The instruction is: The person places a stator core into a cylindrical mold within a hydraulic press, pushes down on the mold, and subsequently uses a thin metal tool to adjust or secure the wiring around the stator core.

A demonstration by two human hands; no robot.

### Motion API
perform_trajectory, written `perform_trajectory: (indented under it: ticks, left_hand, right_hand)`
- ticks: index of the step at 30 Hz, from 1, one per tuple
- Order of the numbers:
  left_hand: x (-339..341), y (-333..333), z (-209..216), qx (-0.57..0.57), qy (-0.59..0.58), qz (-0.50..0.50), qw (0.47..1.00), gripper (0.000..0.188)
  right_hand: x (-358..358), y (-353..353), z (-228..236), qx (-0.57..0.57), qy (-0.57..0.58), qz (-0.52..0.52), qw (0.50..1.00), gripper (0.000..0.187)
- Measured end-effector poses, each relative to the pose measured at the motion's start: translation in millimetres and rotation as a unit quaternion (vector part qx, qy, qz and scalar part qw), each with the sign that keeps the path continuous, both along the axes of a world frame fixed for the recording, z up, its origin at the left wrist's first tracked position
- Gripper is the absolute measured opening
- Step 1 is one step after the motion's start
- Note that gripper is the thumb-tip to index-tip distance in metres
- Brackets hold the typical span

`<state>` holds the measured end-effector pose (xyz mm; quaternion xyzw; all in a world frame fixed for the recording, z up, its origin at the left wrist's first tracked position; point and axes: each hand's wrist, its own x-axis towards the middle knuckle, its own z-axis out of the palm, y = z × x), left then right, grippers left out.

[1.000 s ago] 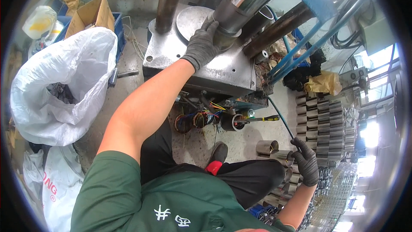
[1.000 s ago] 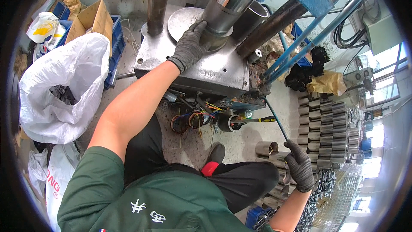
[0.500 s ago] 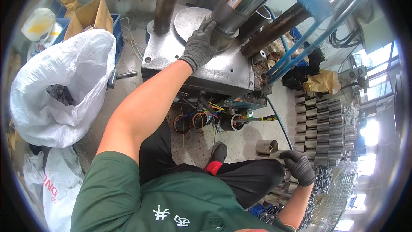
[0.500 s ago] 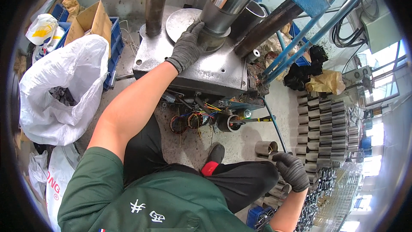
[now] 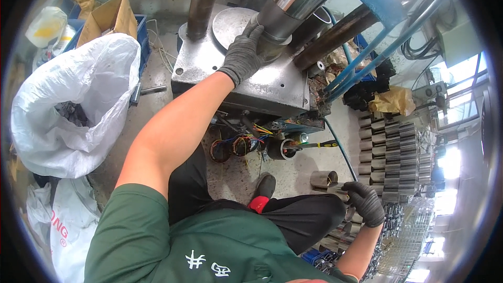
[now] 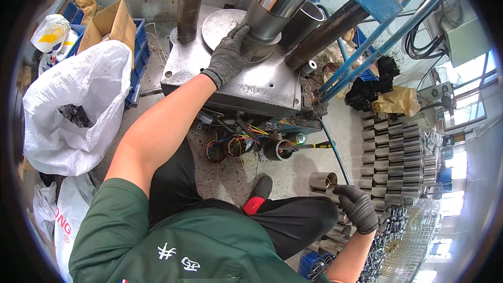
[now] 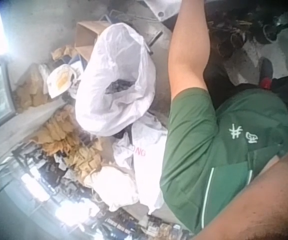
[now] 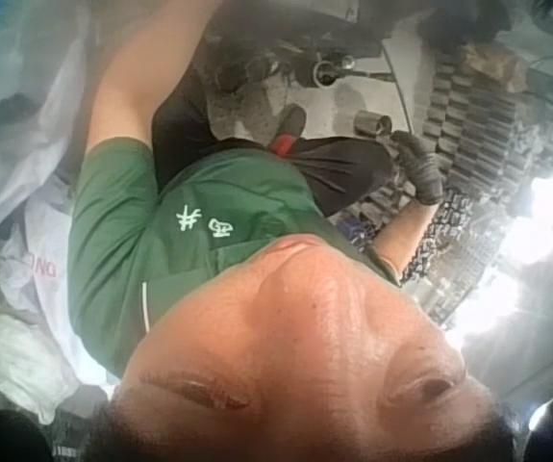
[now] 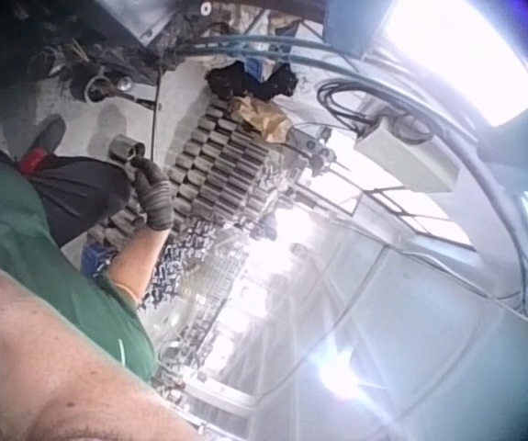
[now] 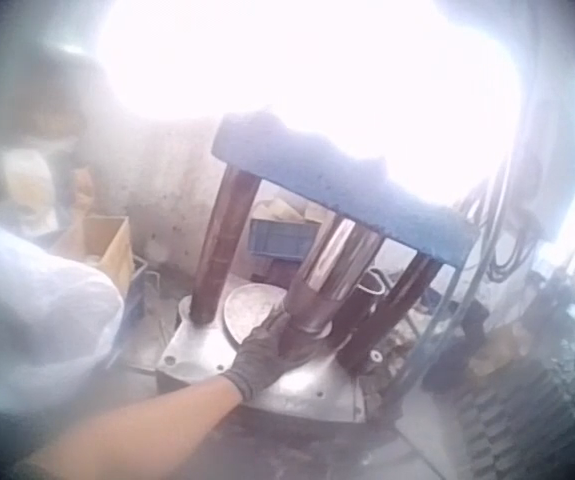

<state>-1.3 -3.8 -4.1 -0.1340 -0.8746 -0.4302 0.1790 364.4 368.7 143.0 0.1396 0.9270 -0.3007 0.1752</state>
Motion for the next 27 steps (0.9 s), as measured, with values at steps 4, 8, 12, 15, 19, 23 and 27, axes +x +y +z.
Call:
perform_trajectory:
  ticks: [4, 8, 12, 15, 19, 23, 27]
  left_hand:
    - [-3.5, -1.4, -6.5, -0.01, 0.038, 0.01, 0.999, 0.077]
    - [-3.2, -1.0, -4.8, -0.009, 0.029, 0.003, 1.0, 0.077]
    - [-0.5, -0.9, -0.4, 0.003, 0.01, 0.004, 1.0, 0.077]
    - [1.5, -0.9, 0.7, 0.008, 0.007, 0.004, 1.0, 0.077]
    - [-0.5, -1.8, -0.6, 0.007, -0.001, 0.0, 1.0, 0.077]
    - [-1.9, -2.0, -3.7, 0.01, 0.011, 0.0, 1.0, 0.076]
    - [-3.0, -1.0, -5.2, 0.002, 0.017, -0.003, 1.0, 0.076]
  right_hand:
    - [-4.2, -5.1, 4.5, -0.06, 0.058, -0.095, 0.992, 0.029]
    - [-1.2, -0.5, -0.6, -0.023, -0.015, -0.016, 0.999, 0.03]
    - [-3.2, 0.7, 5.9, -0.077, 0.023, -0.09, 0.993, 0.029]
    - [-1.0, -4.2, 4.6, -0.039, -0.001, -0.041, 0.998, 0.033]
    - [-3.6, -0.7, 4.5, -0.074, 0.015, -0.079, 0.994, 0.033]
    - [-1.3, -1.8, 2.2, -0.052, 0.007, -0.073, 0.996, 0.031]
    - [-3.2, -1.4, 4.7, -0.084, -0.003, -0.085, 0.993, 0.03]
